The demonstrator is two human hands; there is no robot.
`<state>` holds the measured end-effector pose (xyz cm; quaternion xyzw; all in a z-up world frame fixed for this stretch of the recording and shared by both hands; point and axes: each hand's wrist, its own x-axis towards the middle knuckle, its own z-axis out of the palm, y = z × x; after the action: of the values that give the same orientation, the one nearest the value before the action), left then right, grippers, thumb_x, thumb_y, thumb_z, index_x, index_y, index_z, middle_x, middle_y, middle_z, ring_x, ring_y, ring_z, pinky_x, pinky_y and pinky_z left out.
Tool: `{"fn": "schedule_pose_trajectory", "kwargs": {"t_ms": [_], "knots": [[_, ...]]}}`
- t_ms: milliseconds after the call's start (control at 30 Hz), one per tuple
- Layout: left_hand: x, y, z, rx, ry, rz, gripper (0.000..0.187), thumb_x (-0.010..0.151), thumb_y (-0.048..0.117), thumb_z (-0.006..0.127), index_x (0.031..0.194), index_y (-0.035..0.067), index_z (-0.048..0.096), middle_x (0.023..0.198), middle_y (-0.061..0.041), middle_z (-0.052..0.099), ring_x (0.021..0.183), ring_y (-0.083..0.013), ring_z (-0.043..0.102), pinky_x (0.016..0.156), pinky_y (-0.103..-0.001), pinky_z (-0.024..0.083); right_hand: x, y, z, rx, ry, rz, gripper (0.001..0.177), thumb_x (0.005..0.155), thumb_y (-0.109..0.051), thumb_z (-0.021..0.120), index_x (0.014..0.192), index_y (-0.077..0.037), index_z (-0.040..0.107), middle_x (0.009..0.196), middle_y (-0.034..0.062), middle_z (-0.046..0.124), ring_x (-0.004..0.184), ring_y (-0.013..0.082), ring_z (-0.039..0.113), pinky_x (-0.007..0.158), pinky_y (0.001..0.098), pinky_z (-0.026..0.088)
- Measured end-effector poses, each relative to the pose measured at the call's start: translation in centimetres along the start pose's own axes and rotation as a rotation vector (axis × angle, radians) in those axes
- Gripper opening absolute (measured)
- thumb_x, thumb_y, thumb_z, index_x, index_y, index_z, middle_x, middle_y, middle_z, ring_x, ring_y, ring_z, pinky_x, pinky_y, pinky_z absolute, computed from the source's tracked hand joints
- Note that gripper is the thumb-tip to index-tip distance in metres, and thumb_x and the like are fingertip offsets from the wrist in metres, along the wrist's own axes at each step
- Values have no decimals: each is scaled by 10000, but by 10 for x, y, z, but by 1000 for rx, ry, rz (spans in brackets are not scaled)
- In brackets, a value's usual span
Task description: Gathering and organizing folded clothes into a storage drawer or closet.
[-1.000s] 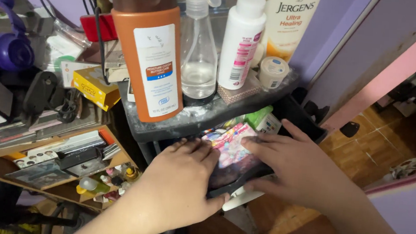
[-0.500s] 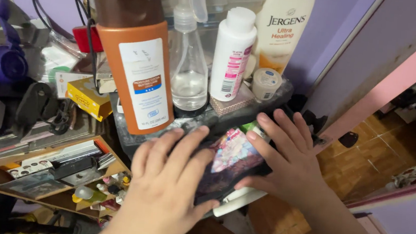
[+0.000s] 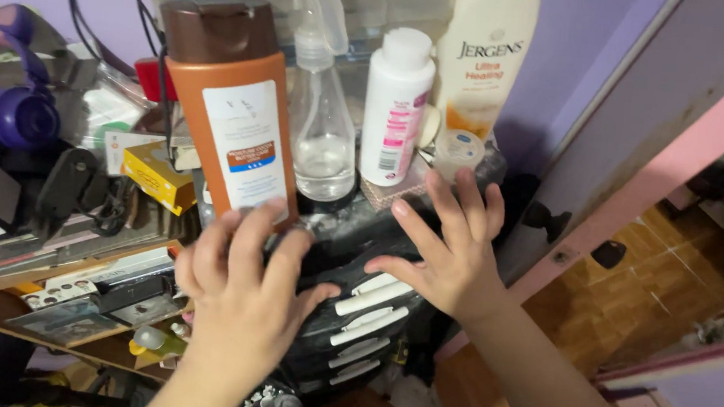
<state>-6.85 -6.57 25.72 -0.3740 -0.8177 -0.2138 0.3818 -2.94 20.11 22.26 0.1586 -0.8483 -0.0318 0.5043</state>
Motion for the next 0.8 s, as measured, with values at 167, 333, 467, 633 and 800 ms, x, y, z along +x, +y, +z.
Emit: {"fn": "schedule_pose_trajectory", "kwargs": {"t_ms": [167, 333, 467, 633, 800], "knots": [[-15, -5, 19, 91, 70, -62, 601, 721, 526, 873, 1184, 201, 671, 1429, -89, 476, 1321, -384, 366, 1059, -560, 244, -5, 3, 14, -9, 58, -9, 959, 796, -688, 874, 1512, -172, 497, 1621, 207, 346, 1504, 458, 285, 1220, 645, 146], [-16, -7, 25, 182, 151, -93, 575, 783, 549, 870, 1189, 195, 669, 1453, -84, 468, 1337, -383, 352, 1068, -557, 251, -6, 0, 28, -79, 33, 42, 965, 826, -665, 881, 1558, -209, 449, 1645, 199, 296, 1527, 455, 236, 1230, 633, 110], [-23, -11, 27, 179, 173, -84, 559, 817, 545, 868, 1207, 195, 672, 1465, -81, 463, 1340, -375, 343, 1074, -540, 255, -9, -1, 27, -50, 47, 27, 960, 837, -628, 857, 1576, -180, 439, 1657, 197, 289, 1549, 458, 220, 1247, 632, 100], [-42, -17, 13, 90, 247, -17, 505, 888, 546, 857, 1199, 194, 672, 1456, -62, 476, 1343, -364, 338, 1102, -508, 292, -6, -23, 16, 15, 53, 23, 759, 898, -415, 894, 1496, -170, 496, 1579, 238, 412, 1496, 481, 329, 1248, 631, 131], [-70, -29, -4, 111, 216, -76, 407, 894, 472, 822, 1183, 212, 698, 1434, -56, 515, 1357, -351, 362, 1079, -501, 300, -7, -65, 25, 143, 82, -22, 606, 931, -311, 808, 1437, -157, 512, 1521, 230, 490, 1468, 484, 376, 1243, 631, 115]]}}
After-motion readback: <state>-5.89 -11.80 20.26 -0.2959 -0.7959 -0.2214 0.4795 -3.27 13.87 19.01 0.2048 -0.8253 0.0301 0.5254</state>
